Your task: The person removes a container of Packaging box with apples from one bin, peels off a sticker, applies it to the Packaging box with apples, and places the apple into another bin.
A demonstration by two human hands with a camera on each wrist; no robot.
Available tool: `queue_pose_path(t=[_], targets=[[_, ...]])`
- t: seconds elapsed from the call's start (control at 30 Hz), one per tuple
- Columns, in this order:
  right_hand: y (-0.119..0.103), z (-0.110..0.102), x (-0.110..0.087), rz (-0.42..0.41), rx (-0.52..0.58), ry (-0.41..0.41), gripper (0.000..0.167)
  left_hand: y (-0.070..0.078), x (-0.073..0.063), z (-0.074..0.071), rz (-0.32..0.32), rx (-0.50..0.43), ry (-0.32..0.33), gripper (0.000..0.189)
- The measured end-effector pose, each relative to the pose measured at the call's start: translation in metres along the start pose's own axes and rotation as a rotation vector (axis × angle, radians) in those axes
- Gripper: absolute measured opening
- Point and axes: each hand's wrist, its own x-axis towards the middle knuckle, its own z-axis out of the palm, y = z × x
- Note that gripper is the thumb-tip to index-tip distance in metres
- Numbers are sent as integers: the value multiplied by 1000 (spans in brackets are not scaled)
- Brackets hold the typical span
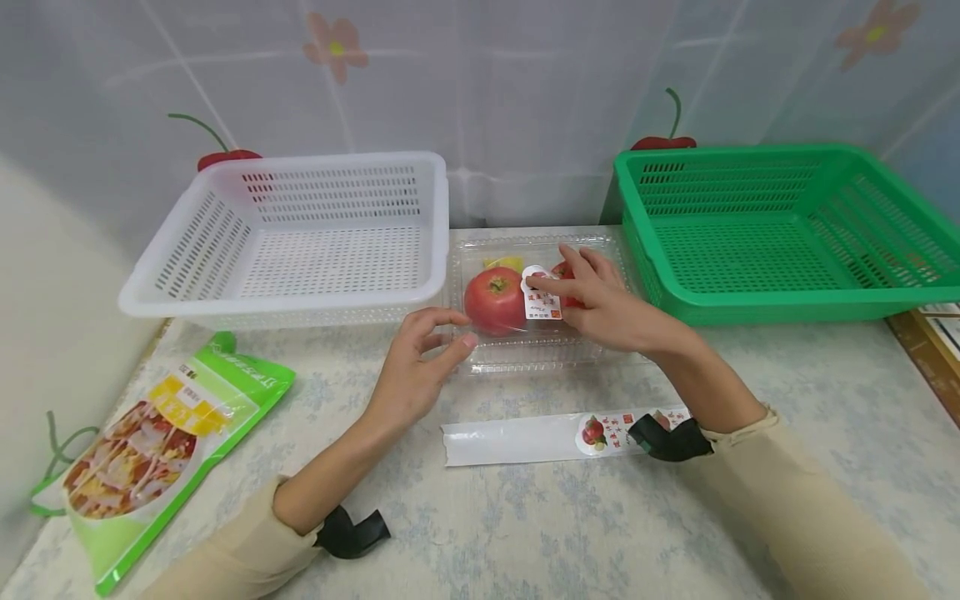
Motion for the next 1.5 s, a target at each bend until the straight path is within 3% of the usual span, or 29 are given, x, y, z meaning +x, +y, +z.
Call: queue_pose_path(t=[0.2, 0.4, 0.6, 0.87, 1.23, 1.37, 1.5], targets=[[2, 4, 2, -10, 60, 62, 44, -1, 0, 0, 4, 3, -1, 26], [2, 11, 4, -31, -45, 139, 45, -1, 0, 0, 22, 19, -2, 26], [0, 6, 3, -61, -88, 77, 46, -1, 0, 0, 27, 26, -3, 25], [4, 0, 1, -102, -43, 12, 45, -2, 0, -1, 11, -1, -11, 23], [4, -5, -1, -48, 19, -71, 49, -2, 0, 0, 7, 9, -11, 25], [3, -5, -1, -20, 51, -84, 50, -2, 0, 0, 11, 14, -8, 25], [3, -3, -1, -33, 52, -45, 47, -1, -1, 0, 10, 18, -7, 26]])
